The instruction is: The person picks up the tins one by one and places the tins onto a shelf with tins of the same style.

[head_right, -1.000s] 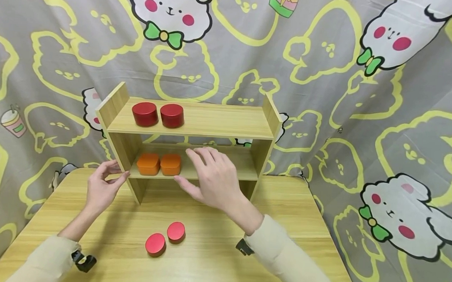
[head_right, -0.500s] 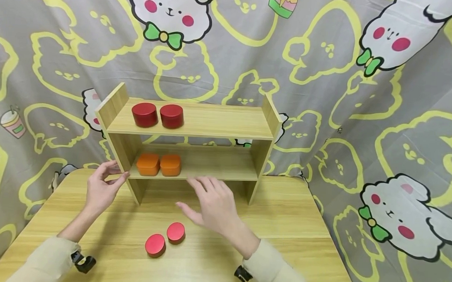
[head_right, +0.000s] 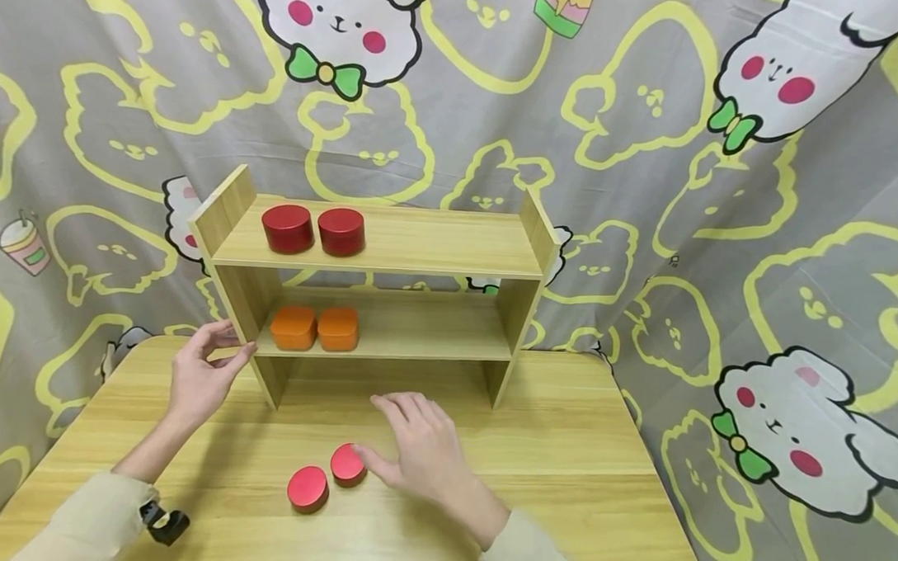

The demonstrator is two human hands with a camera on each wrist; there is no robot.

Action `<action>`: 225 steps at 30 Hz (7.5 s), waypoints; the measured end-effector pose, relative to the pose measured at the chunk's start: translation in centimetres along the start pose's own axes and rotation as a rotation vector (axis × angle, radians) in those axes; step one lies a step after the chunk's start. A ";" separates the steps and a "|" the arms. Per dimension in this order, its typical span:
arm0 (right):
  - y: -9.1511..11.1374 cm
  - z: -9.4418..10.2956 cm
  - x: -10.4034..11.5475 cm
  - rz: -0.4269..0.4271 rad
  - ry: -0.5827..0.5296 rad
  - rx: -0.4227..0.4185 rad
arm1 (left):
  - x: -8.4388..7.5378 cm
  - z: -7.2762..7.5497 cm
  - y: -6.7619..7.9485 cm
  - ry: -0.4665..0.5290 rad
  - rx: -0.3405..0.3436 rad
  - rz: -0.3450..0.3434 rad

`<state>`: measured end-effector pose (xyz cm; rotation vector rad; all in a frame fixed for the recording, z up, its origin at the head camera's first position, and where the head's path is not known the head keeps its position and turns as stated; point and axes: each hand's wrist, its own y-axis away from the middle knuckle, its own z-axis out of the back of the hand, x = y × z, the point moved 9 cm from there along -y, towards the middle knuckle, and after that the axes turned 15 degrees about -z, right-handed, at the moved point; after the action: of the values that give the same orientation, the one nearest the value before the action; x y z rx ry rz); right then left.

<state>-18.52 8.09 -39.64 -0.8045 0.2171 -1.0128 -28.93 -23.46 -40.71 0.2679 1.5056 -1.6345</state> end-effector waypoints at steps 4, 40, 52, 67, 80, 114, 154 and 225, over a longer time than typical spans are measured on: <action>1.1 -1.3 -0.3 -0.036 -0.001 0.078 | 0.0 0.0 0.0 0.001 0.002 0.002; 6.6 -10.5 -1.6 -0.137 0.130 0.431 | 0.2 -0.1 0.2 0.005 0.002 -0.017; 6.6 -11.8 -1.7 -0.135 0.178 0.466 | 0.2 0.0 0.2 -0.014 0.004 -0.007; 6.3 -12.8 -1.3 -0.114 0.191 0.526 | 0.0 0.0 0.1 -0.004 0.000 -0.012; 6.4 -13.5 -1.3 -0.118 0.174 0.510 | 0.2 0.0 0.1 -0.005 0.002 -0.022; 5.8 -11.9 -1.6 -0.080 0.182 0.416 | 0.1 0.0 0.2 -0.023 -0.006 -0.027; 1.6 -3.9 -2.8 -0.069 0.162 0.239 | -0.1 0.1 0.1 -0.019 0.001 -0.005; -13.5 12.4 -2.2 0.020 0.075 -0.180 | 0.1 0.0 0.2 -0.025 0.010 0.014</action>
<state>-22.40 12.33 -22.09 -0.9263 0.3838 -1.0151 -28.90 -23.51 -40.91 0.2616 1.4740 -1.6285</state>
